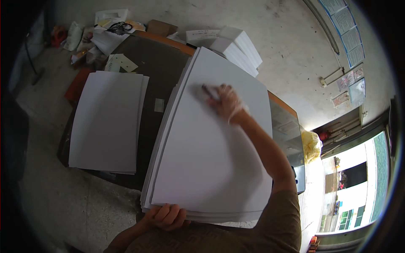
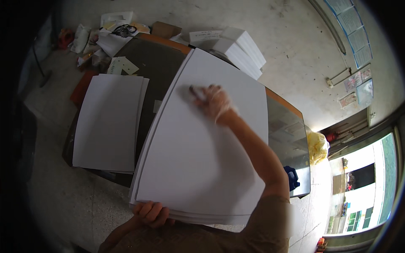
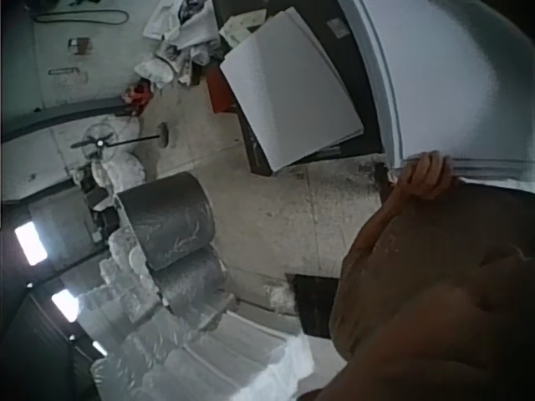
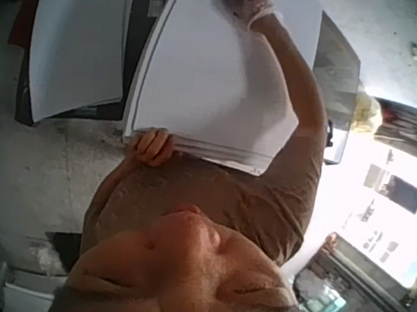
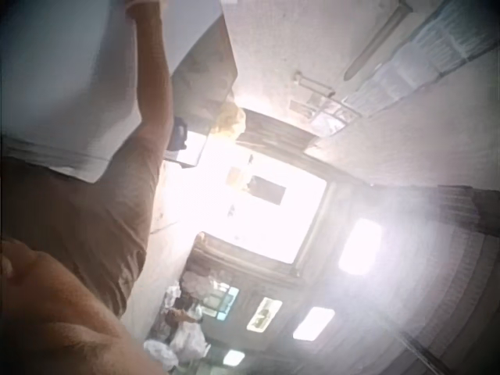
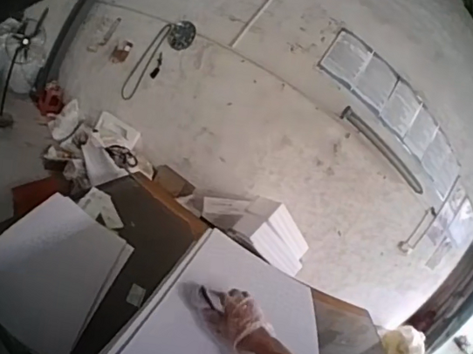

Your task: The person puts on a disposable glove and wipes a stack of white paper sheets with a cloth. They handle the sheets one by one, wiping each surface and stacking them. The person occasionally pours liquid from a blue container onto the cloth to continue cleaning the papers.

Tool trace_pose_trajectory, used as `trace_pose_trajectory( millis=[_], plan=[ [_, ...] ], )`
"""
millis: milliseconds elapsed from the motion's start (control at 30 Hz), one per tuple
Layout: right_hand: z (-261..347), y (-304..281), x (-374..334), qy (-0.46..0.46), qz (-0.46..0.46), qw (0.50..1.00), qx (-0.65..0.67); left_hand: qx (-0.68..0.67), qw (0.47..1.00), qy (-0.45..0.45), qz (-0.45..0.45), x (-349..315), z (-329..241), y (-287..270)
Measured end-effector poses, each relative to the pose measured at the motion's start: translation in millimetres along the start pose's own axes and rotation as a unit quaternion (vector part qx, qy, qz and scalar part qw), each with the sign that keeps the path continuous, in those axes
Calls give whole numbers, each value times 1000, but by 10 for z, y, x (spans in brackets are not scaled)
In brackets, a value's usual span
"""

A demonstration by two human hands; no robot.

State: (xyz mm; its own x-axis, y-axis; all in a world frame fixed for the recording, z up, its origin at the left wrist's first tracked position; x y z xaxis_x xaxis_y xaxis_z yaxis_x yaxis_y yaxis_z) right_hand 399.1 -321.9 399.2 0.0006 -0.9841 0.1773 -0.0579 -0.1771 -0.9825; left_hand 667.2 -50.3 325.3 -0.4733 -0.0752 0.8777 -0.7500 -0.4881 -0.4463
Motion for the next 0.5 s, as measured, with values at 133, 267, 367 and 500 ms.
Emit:
trace_pose_trajectory(
  millis=[133, 267, 367, 500],
  plan=[
    [-1250, 313, 1625, 191, -1, 982, -11, -18, 999, -6, 33, 28, 11, -17],
    [-1244, 393, 1731, 206, 10, 977, 53, -12, 997, -23, 78, 50, 25, -104],
    [-1115, 208, 1316, 211, 25, 976, 48, 4, 999, -27, 34, 50, 75, -22],
    [-360, 56, -437, 18, -29, 999, 37, 36, 999, -25, -20, 2, 54, 16]
  ],
)
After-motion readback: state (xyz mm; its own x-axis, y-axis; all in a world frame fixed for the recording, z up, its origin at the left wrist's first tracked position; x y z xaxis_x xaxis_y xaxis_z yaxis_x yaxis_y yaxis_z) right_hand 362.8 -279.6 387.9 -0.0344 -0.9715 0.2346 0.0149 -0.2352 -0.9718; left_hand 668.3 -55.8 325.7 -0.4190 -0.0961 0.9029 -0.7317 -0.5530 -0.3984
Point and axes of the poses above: each hand's wrist, its own x-axis towards the middle knuckle, its own y-axis out of the palm, z = x × y, the point moved 8 cm from there along x, towards the middle knuckle, and after that the axes turned 12 degrees about y, right-handed, at the moved point
